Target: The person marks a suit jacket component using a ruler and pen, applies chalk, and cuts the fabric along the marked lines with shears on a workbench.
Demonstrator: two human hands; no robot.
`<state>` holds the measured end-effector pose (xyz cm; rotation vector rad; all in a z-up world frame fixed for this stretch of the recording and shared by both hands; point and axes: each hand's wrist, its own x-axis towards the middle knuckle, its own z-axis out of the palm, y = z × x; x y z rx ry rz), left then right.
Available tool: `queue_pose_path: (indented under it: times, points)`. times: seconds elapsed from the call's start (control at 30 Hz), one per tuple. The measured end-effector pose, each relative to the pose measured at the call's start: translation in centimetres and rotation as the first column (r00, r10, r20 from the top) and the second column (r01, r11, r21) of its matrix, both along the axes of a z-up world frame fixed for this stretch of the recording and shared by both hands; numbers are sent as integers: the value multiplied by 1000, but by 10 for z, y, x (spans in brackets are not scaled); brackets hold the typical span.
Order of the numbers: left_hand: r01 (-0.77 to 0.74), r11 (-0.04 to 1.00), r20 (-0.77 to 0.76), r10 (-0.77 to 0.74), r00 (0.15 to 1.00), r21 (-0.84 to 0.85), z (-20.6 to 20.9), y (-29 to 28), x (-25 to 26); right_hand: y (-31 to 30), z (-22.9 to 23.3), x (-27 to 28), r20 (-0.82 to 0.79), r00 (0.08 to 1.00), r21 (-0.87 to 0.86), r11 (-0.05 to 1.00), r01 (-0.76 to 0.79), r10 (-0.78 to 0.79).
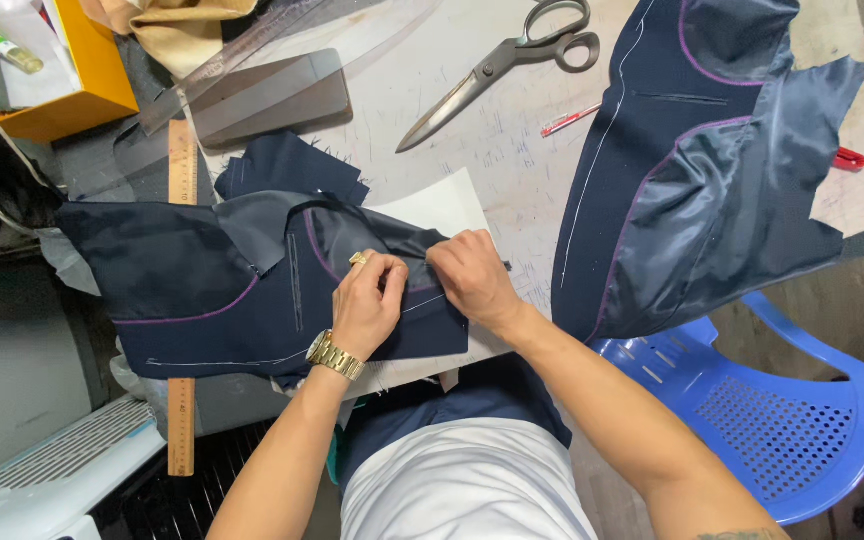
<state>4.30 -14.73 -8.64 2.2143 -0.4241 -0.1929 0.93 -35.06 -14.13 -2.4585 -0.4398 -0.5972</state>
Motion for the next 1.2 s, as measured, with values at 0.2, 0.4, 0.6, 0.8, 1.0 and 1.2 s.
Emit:
queue_pose_path:
  times: [0.2, 0.4, 0.6, 0.8, 1.0, 1.2]
  points:
    - [91, 972, 329, -160, 931, 216, -7, -14, -2, -37, 52, 3, -270, 961, 361, 918, 164, -66]
    - [50, 864, 592, -384, 709, 500, -51, -32, 0, -24, 58, 0, -312, 940, 402, 878, 262, -137]
    - [108, 972, 92, -129, 987, 211, 0, -22, 27, -10, 44, -24, -399, 911, 360, 896, 261, -105]
    - [658, 751, -440, -572, 692, 59, 70, -22, 1, -15, 61, -15, -429, 890, 424, 836, 349, -154]
    - [641, 705, -234, -597, 768, 304, 40, -11, -31, -23, 87, -27, -552, 829, 445, 809, 384, -89]
    - [151, 834, 364, -385, 848, 531, 35, -18, 42, -50, 147, -74, -974, 85, 161, 908, -387, 209]
